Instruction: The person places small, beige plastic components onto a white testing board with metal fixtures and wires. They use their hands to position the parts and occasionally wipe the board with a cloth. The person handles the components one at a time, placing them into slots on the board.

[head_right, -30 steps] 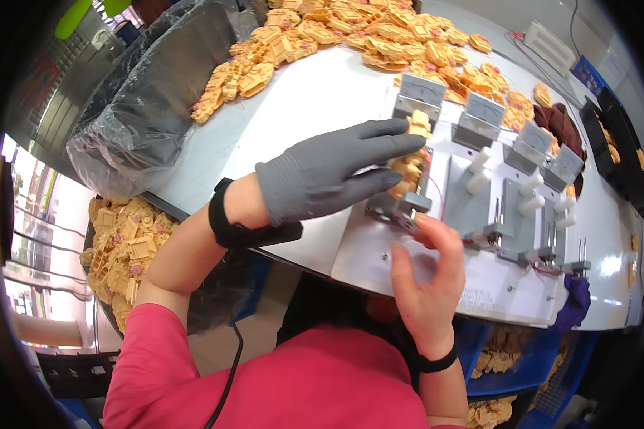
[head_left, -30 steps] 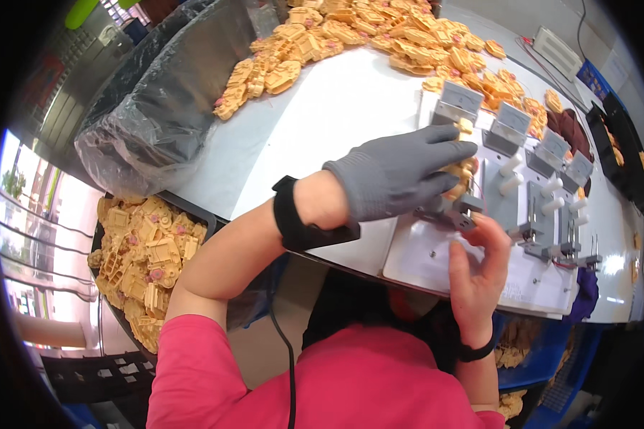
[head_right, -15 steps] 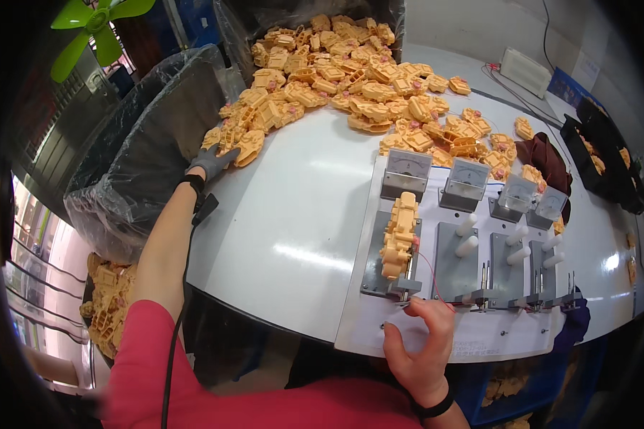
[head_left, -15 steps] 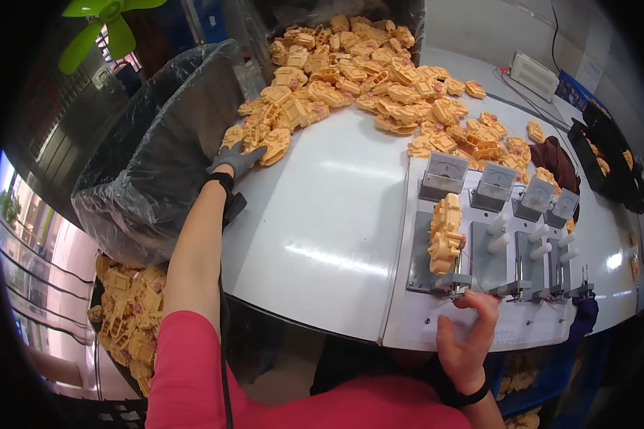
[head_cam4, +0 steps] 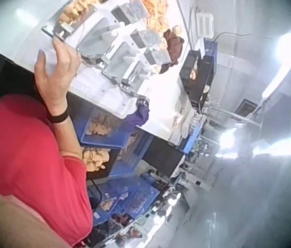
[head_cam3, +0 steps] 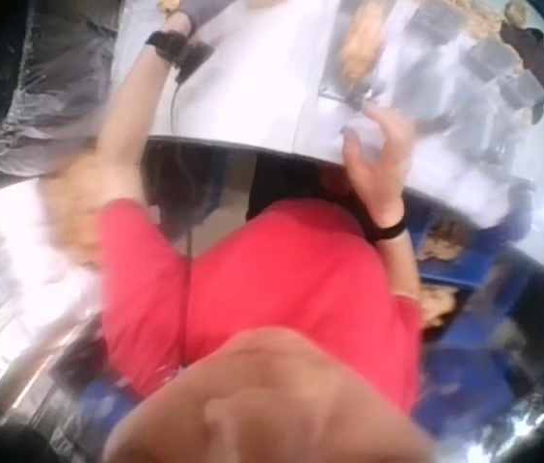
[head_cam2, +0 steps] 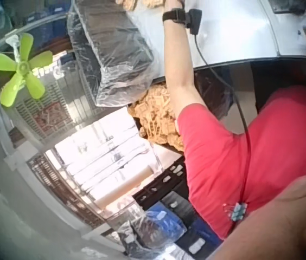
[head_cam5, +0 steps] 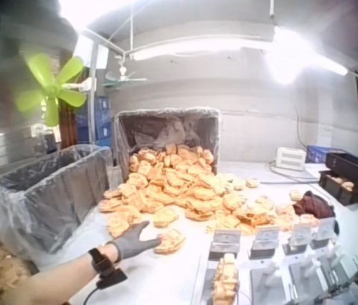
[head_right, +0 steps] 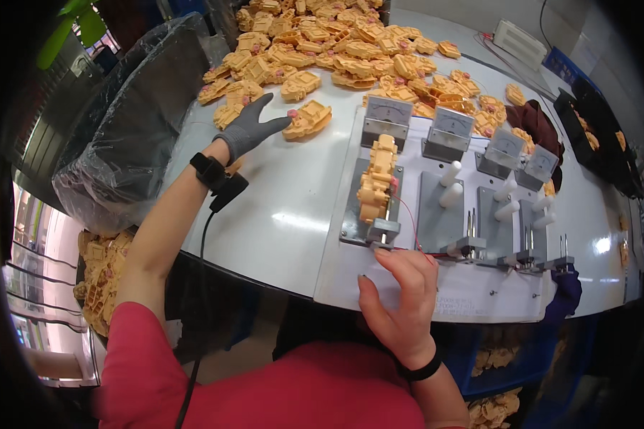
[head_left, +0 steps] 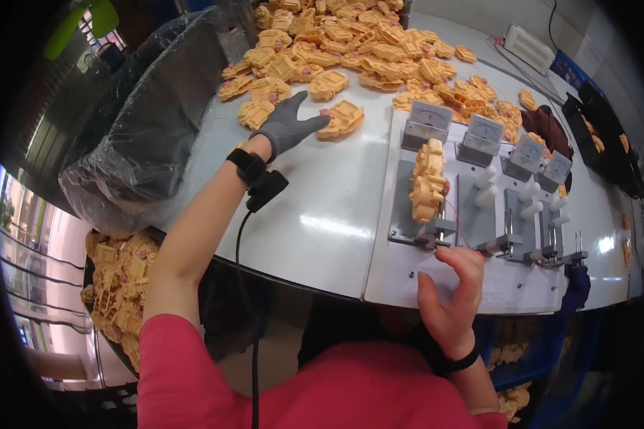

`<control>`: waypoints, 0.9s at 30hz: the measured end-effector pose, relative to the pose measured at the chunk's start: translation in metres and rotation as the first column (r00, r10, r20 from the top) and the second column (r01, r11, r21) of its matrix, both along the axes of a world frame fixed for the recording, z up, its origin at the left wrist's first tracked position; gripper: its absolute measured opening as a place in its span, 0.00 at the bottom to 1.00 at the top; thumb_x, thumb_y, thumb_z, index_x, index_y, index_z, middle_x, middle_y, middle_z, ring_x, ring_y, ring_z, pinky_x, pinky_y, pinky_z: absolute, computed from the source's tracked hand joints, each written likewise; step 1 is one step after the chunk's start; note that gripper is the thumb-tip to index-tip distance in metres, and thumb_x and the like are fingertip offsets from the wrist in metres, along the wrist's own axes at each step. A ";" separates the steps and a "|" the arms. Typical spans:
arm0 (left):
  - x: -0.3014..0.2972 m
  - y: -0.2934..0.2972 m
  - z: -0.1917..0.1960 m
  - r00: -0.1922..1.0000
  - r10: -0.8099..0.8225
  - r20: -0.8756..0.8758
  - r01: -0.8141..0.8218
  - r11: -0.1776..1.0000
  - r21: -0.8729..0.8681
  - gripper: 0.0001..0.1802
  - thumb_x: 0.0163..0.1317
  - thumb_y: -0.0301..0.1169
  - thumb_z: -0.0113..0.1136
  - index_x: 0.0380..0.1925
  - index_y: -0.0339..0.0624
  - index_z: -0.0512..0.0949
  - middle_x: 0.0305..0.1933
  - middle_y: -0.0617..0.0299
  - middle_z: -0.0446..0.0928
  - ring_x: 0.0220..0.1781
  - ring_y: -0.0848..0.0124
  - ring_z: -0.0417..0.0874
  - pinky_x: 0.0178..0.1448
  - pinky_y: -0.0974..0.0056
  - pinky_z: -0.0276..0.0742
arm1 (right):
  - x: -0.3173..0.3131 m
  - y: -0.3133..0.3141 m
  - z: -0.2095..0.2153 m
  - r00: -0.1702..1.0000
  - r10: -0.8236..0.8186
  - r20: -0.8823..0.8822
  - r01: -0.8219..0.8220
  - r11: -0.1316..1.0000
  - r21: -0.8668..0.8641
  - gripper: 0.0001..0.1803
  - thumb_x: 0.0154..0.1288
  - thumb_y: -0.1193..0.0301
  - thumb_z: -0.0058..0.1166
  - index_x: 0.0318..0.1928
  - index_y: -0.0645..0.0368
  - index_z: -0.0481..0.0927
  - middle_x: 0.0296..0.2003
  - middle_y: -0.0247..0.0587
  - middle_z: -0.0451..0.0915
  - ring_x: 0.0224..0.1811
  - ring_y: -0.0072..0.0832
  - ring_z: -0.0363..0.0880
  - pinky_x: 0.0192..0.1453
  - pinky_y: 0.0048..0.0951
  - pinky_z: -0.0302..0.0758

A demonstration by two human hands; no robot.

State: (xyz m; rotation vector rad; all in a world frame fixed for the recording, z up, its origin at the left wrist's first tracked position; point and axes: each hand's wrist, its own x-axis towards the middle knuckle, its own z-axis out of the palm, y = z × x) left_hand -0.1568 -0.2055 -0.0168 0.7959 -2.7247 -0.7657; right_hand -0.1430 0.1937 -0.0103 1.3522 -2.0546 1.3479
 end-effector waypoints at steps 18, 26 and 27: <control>0.154 0.073 0.025 0.895 0.128 0.427 -0.063 0.985 -0.163 0.47 0.54 0.57 0.64 0.72 0.55 0.61 0.67 0.45 0.67 0.68 0.51 0.70 0.69 0.54 0.68 | -0.001 0.002 -0.005 0.998 0.055 -0.012 -0.055 0.996 -0.073 0.21 0.53 0.79 0.66 0.49 0.56 0.79 0.42 0.41 0.77 0.43 0.38 0.74 0.50 0.36 0.69; 0.162 0.098 0.001 0.987 0.121 0.103 -0.121 0.993 -0.004 0.35 0.58 0.40 0.60 0.66 0.47 0.66 0.57 0.48 0.75 0.57 0.55 0.78 0.63 0.59 0.73 | -0.002 0.011 0.000 0.982 0.185 0.023 -0.179 0.971 -0.155 0.19 0.54 0.82 0.64 0.47 0.59 0.79 0.40 0.43 0.77 0.44 0.38 0.75 0.49 0.33 0.72; 0.163 0.099 0.004 0.992 0.124 0.026 -0.126 0.987 0.099 0.34 0.59 0.38 0.60 0.65 0.44 0.66 0.54 0.49 0.77 0.56 0.56 0.80 0.62 0.60 0.73 | -0.001 0.019 0.003 0.979 0.196 0.061 -0.183 0.968 -0.171 0.18 0.54 0.83 0.63 0.46 0.59 0.78 0.40 0.43 0.77 0.44 0.38 0.75 0.48 0.33 0.72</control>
